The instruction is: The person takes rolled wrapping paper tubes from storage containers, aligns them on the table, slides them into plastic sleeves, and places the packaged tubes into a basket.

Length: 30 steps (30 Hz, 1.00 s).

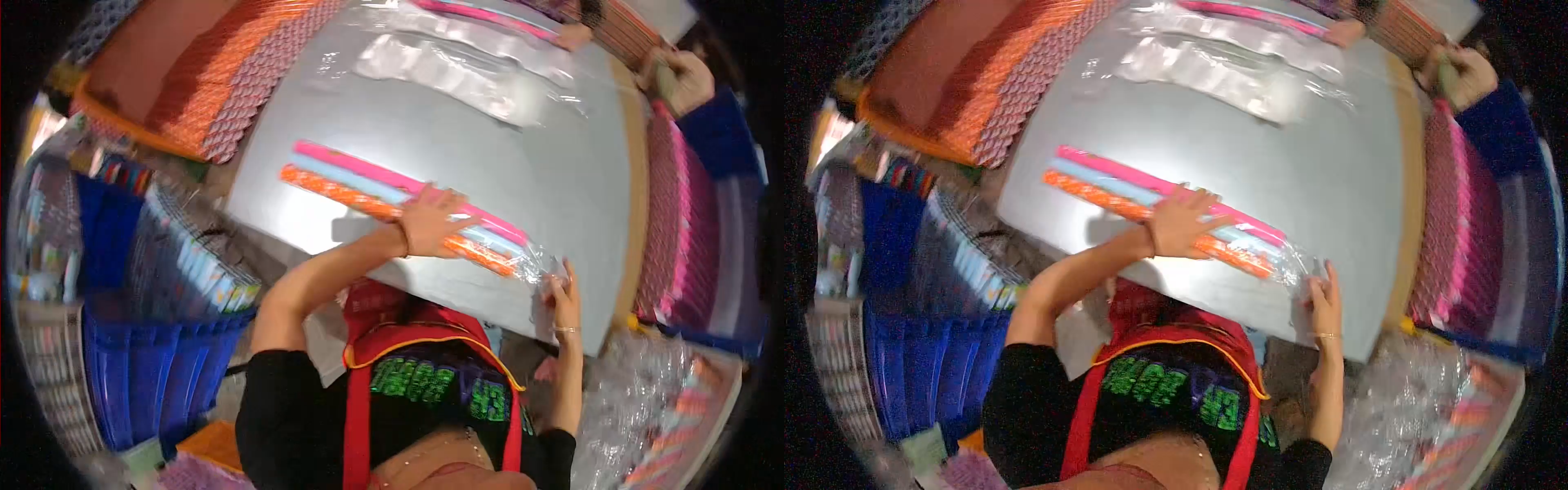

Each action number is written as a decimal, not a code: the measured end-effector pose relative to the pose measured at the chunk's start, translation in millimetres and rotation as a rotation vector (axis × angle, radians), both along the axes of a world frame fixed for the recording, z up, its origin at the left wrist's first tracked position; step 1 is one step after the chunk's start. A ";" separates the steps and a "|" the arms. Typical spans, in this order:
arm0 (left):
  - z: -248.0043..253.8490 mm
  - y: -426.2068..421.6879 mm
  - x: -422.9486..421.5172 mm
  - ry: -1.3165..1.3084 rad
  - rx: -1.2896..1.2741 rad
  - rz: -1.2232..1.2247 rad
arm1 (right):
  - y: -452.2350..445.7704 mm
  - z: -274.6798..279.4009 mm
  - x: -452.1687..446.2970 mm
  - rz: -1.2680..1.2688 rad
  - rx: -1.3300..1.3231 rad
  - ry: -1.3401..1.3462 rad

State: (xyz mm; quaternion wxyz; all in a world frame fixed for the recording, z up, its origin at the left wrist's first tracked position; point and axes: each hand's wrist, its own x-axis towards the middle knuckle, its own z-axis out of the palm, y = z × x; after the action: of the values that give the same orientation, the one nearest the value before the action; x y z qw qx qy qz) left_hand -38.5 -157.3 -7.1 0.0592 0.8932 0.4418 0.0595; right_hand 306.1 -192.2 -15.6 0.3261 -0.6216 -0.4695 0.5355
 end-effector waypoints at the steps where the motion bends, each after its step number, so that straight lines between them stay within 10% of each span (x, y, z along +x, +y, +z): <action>1: 5.5 0.0 -0.1 0.072 -0.031 0.004 | -2.3 5.4 6.6 -0.072 0.032 0.041; 5: 12.6 -2.9 3.6 0.023 0.038 -0.006 | -5.7 11.1 43.8 -0.290 0.230 -0.371; 8: 9.2 -2.0 4.1 0.035 0.040 -0.023 | -5.0 27.6 12.2 0.211 0.674 -0.658; 11: 5.1 -1.3 4.3 0.053 0.036 -0.015 | -3.8 48.4 -53.6 0.675 0.585 -1.141; 15: 5.0 -2.6 4.3 0.052 0.023 -0.005 | 16.0 10.8 -72.4 0.496 0.640 -1.324; 30: 20.9 -48.7 11.5 -0.207 0.353 -0.020 | 33.6 -13.2 -74.1 0.333 0.387 -0.768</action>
State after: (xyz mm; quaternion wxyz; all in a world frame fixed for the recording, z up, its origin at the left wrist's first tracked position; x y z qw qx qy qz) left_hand -27.1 -206.0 13.8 -0.0526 0.8832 0.4072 0.2266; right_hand 232.0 -158.6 -28.9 0.1481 -0.6189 -0.7411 0.2140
